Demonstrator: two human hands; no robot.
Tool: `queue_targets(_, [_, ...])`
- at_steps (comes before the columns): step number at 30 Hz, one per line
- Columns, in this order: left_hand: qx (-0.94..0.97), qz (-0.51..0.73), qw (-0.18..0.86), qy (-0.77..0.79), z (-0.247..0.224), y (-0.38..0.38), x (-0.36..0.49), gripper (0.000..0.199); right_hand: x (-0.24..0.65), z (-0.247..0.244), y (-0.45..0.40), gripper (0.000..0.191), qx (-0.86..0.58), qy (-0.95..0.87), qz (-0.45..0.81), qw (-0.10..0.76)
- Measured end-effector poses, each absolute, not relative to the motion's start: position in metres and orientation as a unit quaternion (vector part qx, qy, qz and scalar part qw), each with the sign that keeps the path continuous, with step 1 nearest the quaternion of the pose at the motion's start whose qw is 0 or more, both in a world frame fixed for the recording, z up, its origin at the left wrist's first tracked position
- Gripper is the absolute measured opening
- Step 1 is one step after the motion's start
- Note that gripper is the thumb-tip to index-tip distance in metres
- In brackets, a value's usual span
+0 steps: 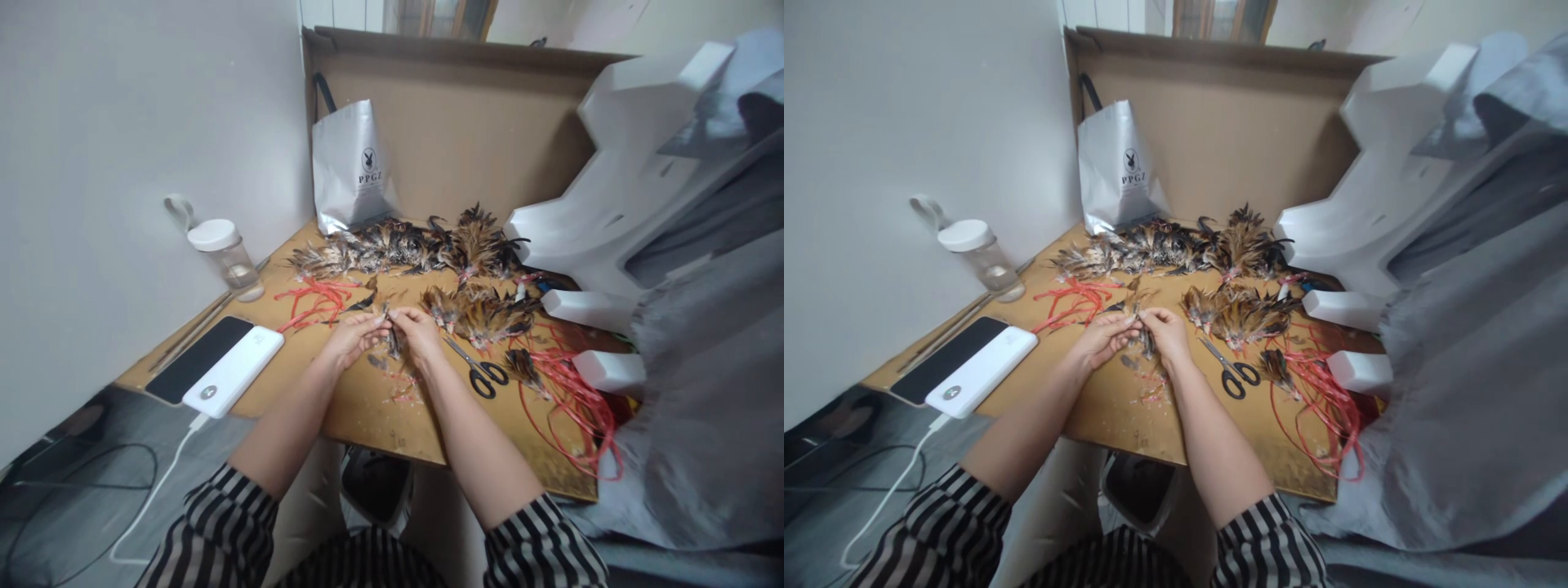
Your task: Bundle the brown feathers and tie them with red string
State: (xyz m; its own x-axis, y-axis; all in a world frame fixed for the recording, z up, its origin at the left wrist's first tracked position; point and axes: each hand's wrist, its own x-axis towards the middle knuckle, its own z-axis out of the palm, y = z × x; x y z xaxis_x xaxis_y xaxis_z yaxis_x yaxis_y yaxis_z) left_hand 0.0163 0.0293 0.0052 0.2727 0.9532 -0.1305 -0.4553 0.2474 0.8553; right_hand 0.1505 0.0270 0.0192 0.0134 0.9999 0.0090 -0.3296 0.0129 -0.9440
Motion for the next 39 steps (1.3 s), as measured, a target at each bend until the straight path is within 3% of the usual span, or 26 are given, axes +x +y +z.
queue_targets(22, [0.365, 0.472, 0.717, 0.36, 0.004, 0.029, 0.014, 0.013, 0.153, 0.013, 0.03, 0.021, -0.437, -0.52, 0.504, 0.533])
queue_targets(30, [0.29, 0.52, 0.73, 0.336, 0.008, 0.031, 0.011, 0.011, 0.15, 0.024, 0.012, 0.026, -0.472, -0.753, 0.166, 0.429])
queue_targets(39, [0.325, 0.492, 0.736, 0.334, 0.003, 0.029, 0.015, 0.015, 0.149, 0.023, 0.012, 0.018, -0.518, -0.755, 0.096, 0.391])
